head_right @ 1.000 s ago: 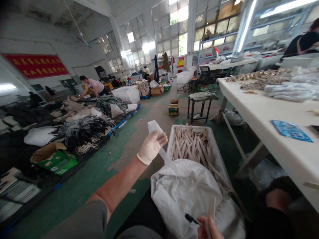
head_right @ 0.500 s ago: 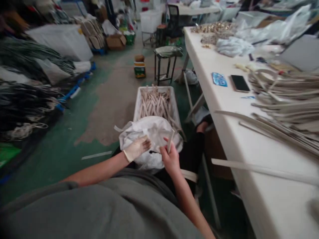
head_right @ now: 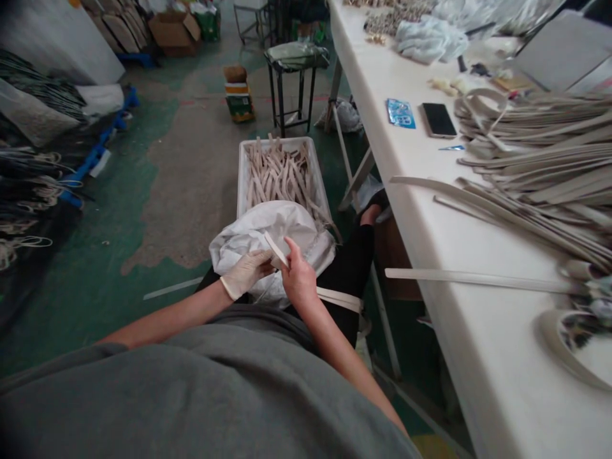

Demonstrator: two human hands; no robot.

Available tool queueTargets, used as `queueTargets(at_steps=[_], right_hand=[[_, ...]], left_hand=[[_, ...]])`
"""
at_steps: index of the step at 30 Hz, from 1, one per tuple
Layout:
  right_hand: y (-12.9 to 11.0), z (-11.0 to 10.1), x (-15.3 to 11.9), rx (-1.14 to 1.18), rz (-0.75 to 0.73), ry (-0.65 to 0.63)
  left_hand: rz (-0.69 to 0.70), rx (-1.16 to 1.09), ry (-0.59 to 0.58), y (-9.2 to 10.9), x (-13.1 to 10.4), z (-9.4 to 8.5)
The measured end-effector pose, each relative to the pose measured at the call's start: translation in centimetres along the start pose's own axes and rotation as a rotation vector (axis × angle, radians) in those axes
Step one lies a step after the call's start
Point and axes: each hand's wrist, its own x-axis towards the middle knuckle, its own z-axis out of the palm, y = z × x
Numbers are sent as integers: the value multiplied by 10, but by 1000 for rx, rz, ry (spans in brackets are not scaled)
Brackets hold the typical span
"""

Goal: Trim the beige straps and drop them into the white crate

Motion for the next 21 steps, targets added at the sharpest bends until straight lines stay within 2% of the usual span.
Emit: queueTargets(at_steps=[3, 8, 14, 21], right_hand=[[1, 0, 1, -30, 16, -8], [2, -2, 0, -104, 1, -9], [3, -1, 0, -225, -45, 2], [4, 0, -1, -277, -57, 20]], left_hand=[[-1, 44, -11, -2, -1, -3], [31, 128, 37, -1, 0, -6], [58, 221, 35, 0, -4, -2], [12, 98, 48, -7, 0, -3]])
